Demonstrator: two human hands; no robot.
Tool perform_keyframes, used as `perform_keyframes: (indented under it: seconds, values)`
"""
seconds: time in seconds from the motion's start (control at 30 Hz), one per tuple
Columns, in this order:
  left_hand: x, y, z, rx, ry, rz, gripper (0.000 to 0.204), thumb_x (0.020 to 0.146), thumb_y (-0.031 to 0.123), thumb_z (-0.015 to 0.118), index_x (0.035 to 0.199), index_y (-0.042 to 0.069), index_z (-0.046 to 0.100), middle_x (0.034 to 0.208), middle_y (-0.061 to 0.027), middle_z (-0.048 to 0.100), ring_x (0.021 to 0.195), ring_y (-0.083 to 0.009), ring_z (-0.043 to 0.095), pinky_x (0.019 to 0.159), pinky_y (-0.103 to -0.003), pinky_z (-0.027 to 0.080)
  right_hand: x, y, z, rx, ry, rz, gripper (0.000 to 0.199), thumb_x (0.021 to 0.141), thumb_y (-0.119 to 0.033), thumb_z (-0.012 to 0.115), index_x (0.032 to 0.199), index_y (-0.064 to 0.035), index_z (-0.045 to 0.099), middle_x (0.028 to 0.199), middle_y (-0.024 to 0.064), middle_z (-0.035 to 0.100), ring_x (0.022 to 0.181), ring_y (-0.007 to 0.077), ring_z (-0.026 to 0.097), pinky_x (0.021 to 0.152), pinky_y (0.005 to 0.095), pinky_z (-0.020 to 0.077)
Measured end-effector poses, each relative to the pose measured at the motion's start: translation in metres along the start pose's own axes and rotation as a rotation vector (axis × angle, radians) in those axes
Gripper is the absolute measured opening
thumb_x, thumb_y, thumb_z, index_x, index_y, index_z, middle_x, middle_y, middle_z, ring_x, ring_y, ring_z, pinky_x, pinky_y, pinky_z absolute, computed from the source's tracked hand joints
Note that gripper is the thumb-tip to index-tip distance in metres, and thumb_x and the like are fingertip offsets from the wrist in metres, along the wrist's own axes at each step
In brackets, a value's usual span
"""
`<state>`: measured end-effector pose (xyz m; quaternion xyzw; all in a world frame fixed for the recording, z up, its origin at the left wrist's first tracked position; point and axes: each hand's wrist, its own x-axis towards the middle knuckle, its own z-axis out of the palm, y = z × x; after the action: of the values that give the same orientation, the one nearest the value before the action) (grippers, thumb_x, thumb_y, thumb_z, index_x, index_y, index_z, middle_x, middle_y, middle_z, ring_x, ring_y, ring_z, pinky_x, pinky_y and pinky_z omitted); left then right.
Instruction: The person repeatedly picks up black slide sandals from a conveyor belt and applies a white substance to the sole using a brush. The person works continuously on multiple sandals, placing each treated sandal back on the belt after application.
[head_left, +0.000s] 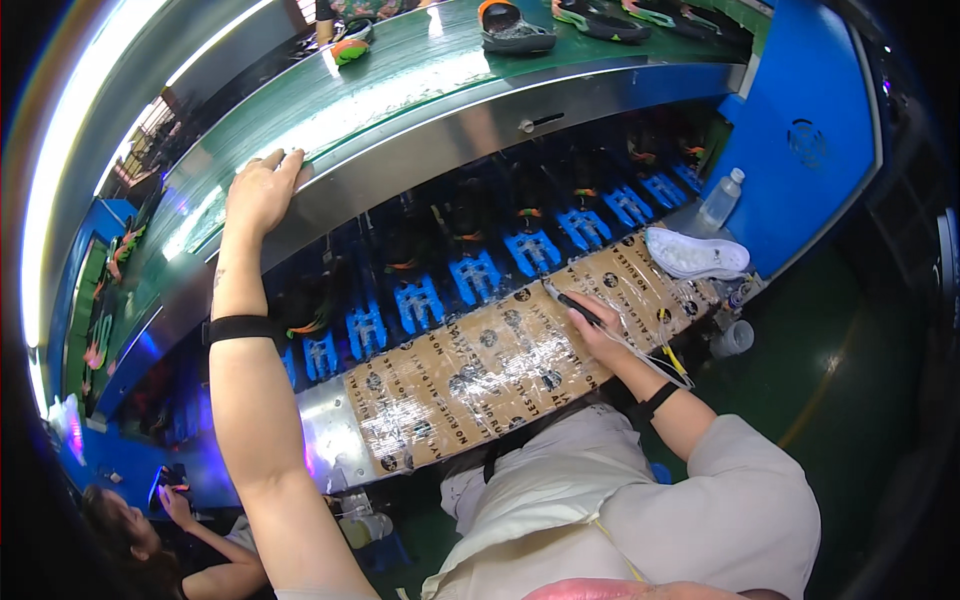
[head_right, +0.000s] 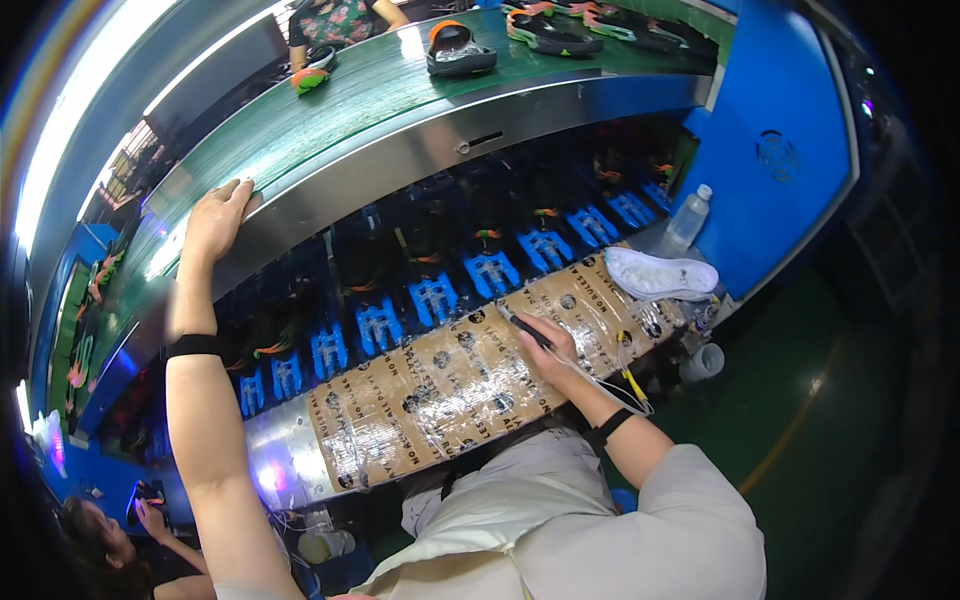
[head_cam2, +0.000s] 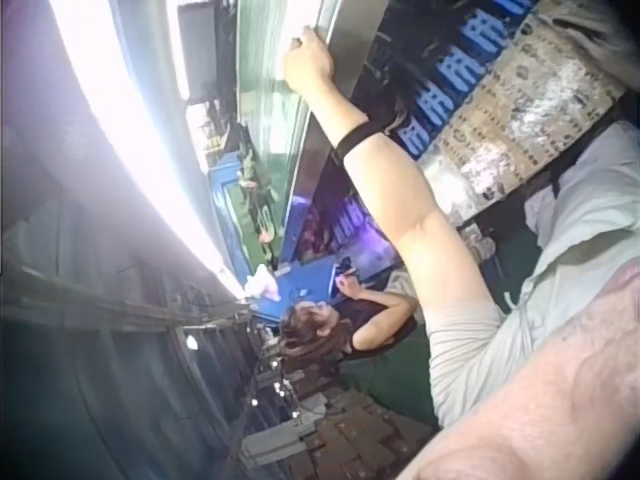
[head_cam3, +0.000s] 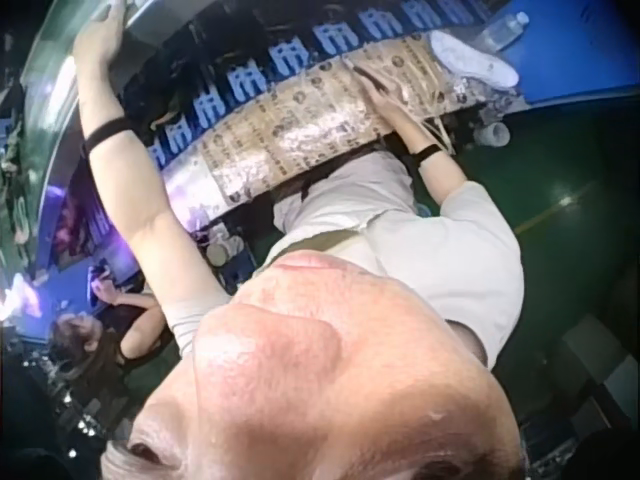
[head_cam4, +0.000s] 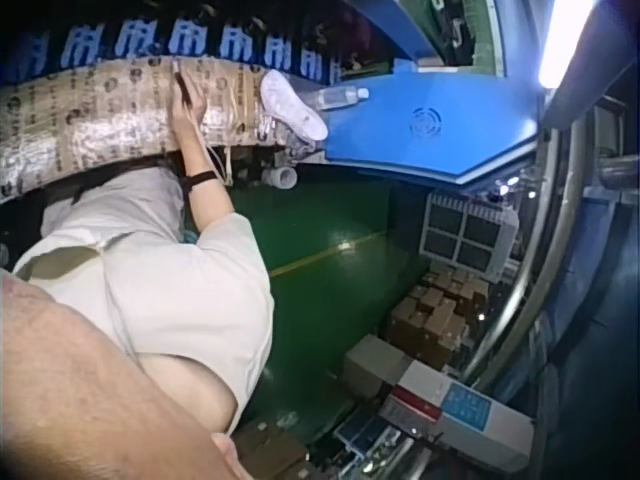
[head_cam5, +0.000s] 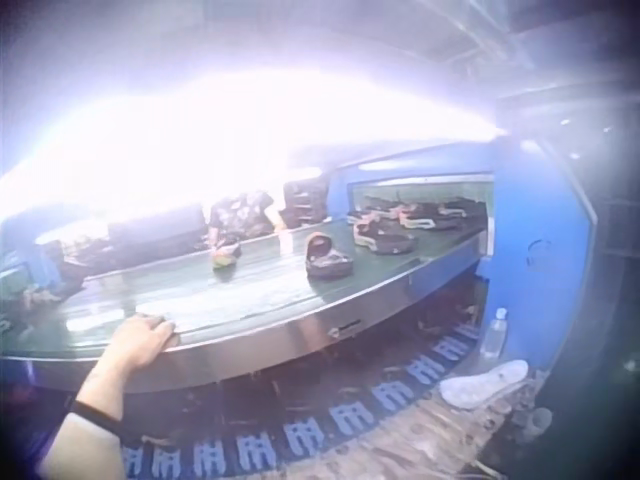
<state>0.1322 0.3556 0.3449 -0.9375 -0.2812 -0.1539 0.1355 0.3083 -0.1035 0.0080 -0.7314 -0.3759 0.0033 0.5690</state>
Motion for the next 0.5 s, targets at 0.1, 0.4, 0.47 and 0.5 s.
perform_keyframes:
  seconds: [0.1,0.4,0.47,0.5]
  values:
    - [0.001,0.017,-0.011,0.014,-0.044,-0.034,0.042,0.108,0.045,0.052,0.141,0.023,0.067,0.145,-0.0155,0.067,0.132,-0.0399,0.062,0.111,-0.049,0.049,-0.001,0.0,-0.001,-0.043,-0.02,0.001,0.033,0.097,-0.013,0.074,0.128,-0.0008,0.074,0.111,0.0181,0.075,0.097,0.0299,0.074,0.086,0.0364,0.0572]
    - [-0.006,0.017,-0.011,0.162,0.039,0.143,0.036,0.108,0.043,0.054,0.133,0.019,0.066,0.133,-0.0129,0.072,0.124,-0.0393,0.067,0.103,-0.051,0.055,-0.003,0.002,0.002,-0.064,0.028,-0.063,0.032,0.097,-0.013,0.073,0.127,-0.0003,0.074,0.107,0.0178,0.074,0.094,0.0338,0.072,0.084,0.0384,0.0563]
    - [-0.004,0.017,-0.013,0.17,0.015,0.159,0.036,0.109,0.042,0.053,0.133,0.019,0.066,0.132,-0.013,0.072,0.123,-0.0394,0.067,0.103,-0.051,0.055,-0.003,0.001,0.004,-0.055,0.025,-0.063,0.032,0.097,-0.012,0.073,0.127,-0.0001,0.074,0.108,0.0182,0.074,0.095,0.0337,0.072,0.084,0.0384,0.0563]
    - [-0.004,0.018,-0.013,0.174,-0.001,0.169,0.036,0.109,0.042,0.053,0.133,0.019,0.065,0.132,-0.013,0.072,0.123,-0.0394,0.067,0.103,-0.051,0.055,-0.004,0.002,0.005,-0.048,0.023,-0.058,0.032,0.097,-0.012,0.073,0.127,0.0,0.074,0.108,0.0184,0.075,0.096,0.0336,0.073,0.085,0.0384,0.0563]
